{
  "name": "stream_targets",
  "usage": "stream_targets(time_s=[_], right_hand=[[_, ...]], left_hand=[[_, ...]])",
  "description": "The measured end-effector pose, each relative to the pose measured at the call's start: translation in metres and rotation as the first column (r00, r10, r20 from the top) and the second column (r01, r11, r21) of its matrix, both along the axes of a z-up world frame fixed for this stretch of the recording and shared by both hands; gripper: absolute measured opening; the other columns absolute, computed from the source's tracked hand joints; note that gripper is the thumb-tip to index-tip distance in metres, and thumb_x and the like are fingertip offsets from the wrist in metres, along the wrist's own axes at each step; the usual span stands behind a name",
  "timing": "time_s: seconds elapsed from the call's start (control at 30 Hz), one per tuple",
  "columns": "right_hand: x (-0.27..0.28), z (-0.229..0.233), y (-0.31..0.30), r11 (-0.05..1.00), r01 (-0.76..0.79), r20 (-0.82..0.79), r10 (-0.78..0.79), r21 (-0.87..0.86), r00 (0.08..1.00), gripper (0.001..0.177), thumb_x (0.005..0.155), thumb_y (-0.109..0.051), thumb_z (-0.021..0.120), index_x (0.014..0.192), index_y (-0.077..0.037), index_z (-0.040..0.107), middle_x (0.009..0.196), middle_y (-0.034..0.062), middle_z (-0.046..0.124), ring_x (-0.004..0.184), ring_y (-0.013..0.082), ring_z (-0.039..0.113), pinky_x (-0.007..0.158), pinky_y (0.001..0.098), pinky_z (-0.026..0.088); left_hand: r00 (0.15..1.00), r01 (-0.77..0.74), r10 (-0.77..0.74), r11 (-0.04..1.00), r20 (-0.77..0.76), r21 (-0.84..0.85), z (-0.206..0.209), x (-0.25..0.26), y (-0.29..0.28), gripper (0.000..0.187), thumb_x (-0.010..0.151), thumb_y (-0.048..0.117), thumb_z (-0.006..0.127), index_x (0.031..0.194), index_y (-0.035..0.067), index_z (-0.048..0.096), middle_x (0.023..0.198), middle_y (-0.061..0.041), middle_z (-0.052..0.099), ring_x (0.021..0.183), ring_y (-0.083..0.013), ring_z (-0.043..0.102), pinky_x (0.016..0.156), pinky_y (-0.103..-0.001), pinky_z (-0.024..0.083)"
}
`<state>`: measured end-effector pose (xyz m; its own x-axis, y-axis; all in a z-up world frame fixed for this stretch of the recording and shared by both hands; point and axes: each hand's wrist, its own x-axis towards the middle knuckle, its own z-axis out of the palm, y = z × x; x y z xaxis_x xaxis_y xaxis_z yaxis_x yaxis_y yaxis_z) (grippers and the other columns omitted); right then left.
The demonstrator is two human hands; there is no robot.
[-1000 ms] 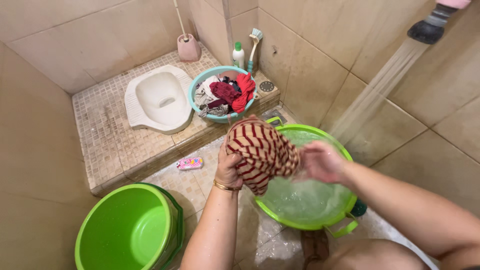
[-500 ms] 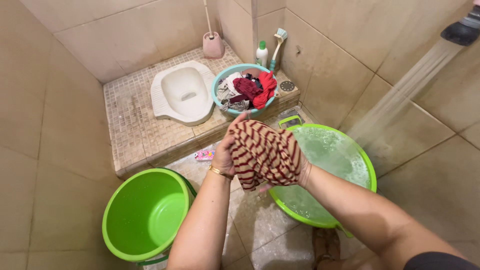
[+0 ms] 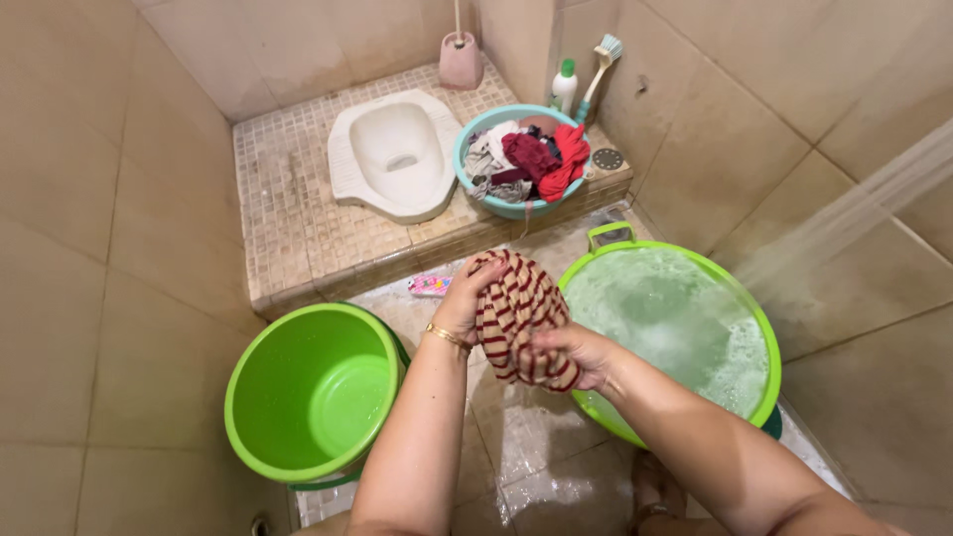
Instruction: The person washes clothes in a basin, scrubbing garments by hand under a stream of water, wringing them out, and rinsing the basin.
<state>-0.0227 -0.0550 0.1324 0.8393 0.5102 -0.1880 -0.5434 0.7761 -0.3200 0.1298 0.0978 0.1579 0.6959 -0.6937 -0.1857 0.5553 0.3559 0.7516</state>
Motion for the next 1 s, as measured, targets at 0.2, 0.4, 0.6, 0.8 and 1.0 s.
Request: stream_targets(time_s=[0.2,0.4,0.6,0.8,1.0], right_hand=[[0.004,0.015,0.034,0.64,0.175,0.143,-0.103,-0.748,0.984,0.021,0.084,-0.01,0.077,0.094,0.007,0.07,0.075,0.0113,0.069,0.055,0.0126,0.058,0.045,0.0255,0.044],[0.009,0.035,0.039,0.261,-0.013,-0.023,-0.037,-0.965,0.999,0.026,0.082,-0.016,0.073,0.095,0.007,0.072,0.07,0.0109,0.066,0.051,0.0185,0.058,0.044,0.0309,0.046],[0.019,0.04,0.017,0.194,0.355,0.352,-0.051,-0.915,0.935,0.068,0.064,-0.01,0.083,0.127,-0.007,0.059,0.1,0.0064,0.076,0.083,0.0183,0.073,0.067,0.0329,0.061],[0.016,0.034,-0.043,0.745,0.224,0.443,0.107,-0.629,0.89,0.11,0.075,-0.075,0.07,0.158,-0.016,0.03,0.153,0.0081,0.054,0.136,0.0212,0.055,0.112,0.0413,0.042],[0.011,-0.01,0.004,0.945,0.16,0.064,-0.148,-0.287,0.987,0.126,0.071,-0.094,0.052,0.164,-0.011,0.033,0.163,0.0184,0.046,0.149,0.0399,0.044,0.12,0.0618,0.033]], left_hand=[[0.959,-0.215,0.151,0.938,0.239,0.272,-0.012,-0.005,-0.008,0.034,0.084,0.017,0.078,0.11,0.002,0.063,0.094,-0.006,0.072,0.083,-0.0154,0.068,0.073,-0.03,0.057],[0.754,-0.501,0.253,0.819,0.607,0.281,-0.024,-0.026,-0.006,0.031,0.088,0.017,0.078,0.109,0.003,0.059,0.096,-0.006,0.073,0.089,-0.0168,0.069,0.081,-0.029,0.056],[0.98,-0.085,0.097,0.993,0.174,-0.078,0.004,-0.016,0.013,0.058,0.085,0.013,0.071,0.138,0.017,0.048,0.111,0.0,0.07,0.102,-0.0139,0.068,0.089,-0.031,0.057],[0.972,0.044,0.03,0.952,0.234,-0.303,0.004,-0.004,0.025,0.078,0.09,0.024,0.083,0.152,-0.003,0.044,0.116,-0.012,0.067,0.103,-0.0224,0.067,0.094,-0.039,0.057],[0.997,0.034,0.009,0.81,0.07,-0.585,0.005,-0.011,0.015,0.079,0.088,0.039,0.077,0.148,-0.001,0.044,0.118,-0.014,0.066,0.11,-0.0266,0.068,0.099,-0.041,0.058]])
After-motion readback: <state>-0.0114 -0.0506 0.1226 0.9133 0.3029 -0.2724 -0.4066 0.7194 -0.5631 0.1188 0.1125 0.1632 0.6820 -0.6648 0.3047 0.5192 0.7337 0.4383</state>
